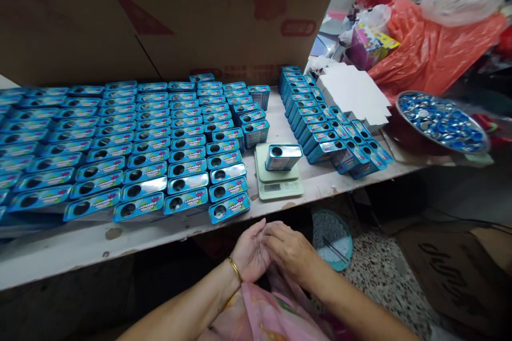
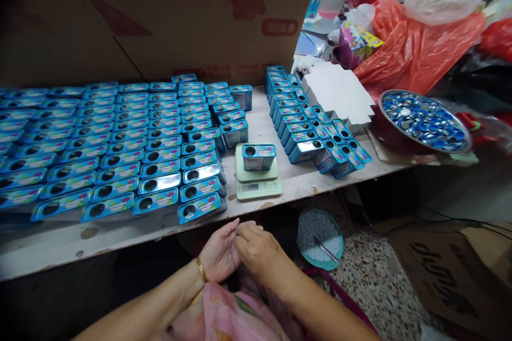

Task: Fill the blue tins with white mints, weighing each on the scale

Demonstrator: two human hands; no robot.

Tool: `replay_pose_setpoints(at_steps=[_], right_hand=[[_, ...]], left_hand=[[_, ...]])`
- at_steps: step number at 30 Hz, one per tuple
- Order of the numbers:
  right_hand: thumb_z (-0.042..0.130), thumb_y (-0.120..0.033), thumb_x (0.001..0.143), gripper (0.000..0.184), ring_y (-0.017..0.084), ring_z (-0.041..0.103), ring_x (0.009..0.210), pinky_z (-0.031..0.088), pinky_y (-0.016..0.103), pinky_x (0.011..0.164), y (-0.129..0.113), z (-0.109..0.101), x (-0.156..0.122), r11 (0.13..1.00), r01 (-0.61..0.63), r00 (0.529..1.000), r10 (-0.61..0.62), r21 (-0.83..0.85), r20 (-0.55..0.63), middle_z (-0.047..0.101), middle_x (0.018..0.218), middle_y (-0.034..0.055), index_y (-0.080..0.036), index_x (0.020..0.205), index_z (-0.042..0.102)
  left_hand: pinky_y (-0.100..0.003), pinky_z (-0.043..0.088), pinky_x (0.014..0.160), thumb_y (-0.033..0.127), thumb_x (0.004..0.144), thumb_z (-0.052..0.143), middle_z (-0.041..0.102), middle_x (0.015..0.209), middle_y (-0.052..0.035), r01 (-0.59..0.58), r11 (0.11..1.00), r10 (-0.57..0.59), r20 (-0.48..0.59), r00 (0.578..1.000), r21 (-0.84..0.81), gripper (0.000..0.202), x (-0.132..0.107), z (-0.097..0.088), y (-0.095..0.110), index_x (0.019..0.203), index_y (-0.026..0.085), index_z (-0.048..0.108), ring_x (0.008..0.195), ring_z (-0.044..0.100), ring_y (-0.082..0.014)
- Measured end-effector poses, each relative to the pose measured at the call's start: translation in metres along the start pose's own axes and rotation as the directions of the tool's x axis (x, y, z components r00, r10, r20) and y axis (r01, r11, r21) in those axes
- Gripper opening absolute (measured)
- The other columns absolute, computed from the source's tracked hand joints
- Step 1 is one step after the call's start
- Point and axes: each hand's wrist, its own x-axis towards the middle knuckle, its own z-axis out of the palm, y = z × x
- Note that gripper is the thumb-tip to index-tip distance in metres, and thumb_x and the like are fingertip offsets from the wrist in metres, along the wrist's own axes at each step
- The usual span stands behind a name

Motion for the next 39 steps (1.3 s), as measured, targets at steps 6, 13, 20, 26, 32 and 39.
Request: replay_pose_setpoints(at_steps=[6,13,20,26,32,39], right_hand=[[0.044,-0.017,0.083,0.014,0.013,0.053,0.083,0.045,0.026,0.073,0.009,-0.028,0.015,0.988,0.017,0.987,0.007,0.153,-0.158,0.058,0.086,0.0044,-0.017,0.089,0.056],[0.046,-0.015,0.081,0.012,0.013,0.053,0.085,0.043,0.026,0.077,0.033,-0.109,0.083,0.999,0.026,0.907,-0.041,-0.041,-0.419,0.057,0.085,0.0031,-0.018,0.087,0.056],[0.043,-0.013,0.081,0.020,0.017,0.051,0.092,0.043,0.031,0.081,0.054,-0.119,0.108,0.955,-0.015,0.947,-0.081,-0.295,-0.312,0.056,0.097,0.0063,-0.017,0.097,0.056],[0.039,-0.013,0.084,0.026,0.017,0.048,0.099,0.042,0.032,0.084,0.020,-0.083,0.054,0.989,-0.012,0.942,-0.039,-0.150,-0.333,0.054,0.103,0.0083,-0.017,0.106,0.051],[0.048,-0.013,0.079,0.034,0.019,0.049,0.090,0.046,0.032,0.074,-0.007,0.004,0.000,0.983,-0.038,0.999,0.045,-0.182,0.031,0.053,0.096,0.0088,-0.014,0.113,0.046],[0.045,-0.016,0.081,0.009,0.017,0.047,0.082,0.044,0.029,0.072,0.010,0.012,-0.014,0.995,-0.047,0.998,0.051,-0.088,0.041,0.053,0.084,0.0054,-0.016,0.083,0.054]], left_hand=[[-0.024,0.043,0.075,0.025,0.080,0.044,0.062,0.073,-0.0066,-0.059,0.996,0.058,-0.011,0.998,-0.071,0.021,0.003,-0.004,0.001,0.081,0.007,0.056,0.071,0.059,-0.0116],[-0.033,0.041,0.085,0.029,0.078,0.046,0.059,0.102,-0.0185,-0.044,0.999,0.045,-0.069,0.997,0.010,0.036,0.000,-0.005,0.005,0.101,0.002,0.052,0.097,0.055,-0.0236],[-0.032,0.040,0.086,0.029,0.078,0.047,0.060,0.101,-0.0192,-0.060,0.998,0.061,-0.084,0.995,0.024,0.037,-0.005,-0.002,0.008,0.101,0.001,0.052,0.093,0.057,-0.0229],[-0.033,0.038,0.088,0.029,0.080,0.044,0.060,0.102,-0.0157,-0.080,0.997,0.080,-0.020,0.997,-0.001,0.034,-0.001,-0.004,0.007,0.102,0.004,0.053,0.096,0.055,-0.0206],[-0.033,0.037,0.087,0.039,0.082,0.037,0.059,0.104,-0.0129,-0.039,0.999,0.039,0.058,0.998,0.007,0.043,-0.001,-0.003,0.004,0.111,0.009,0.049,0.097,0.054,-0.0202],[-0.031,0.040,0.080,0.042,0.081,0.037,0.057,0.105,-0.0136,-0.024,0.999,0.023,0.040,0.999,0.037,0.046,-0.001,0.001,0.000,0.111,0.009,0.048,0.088,0.056,-0.0182]])
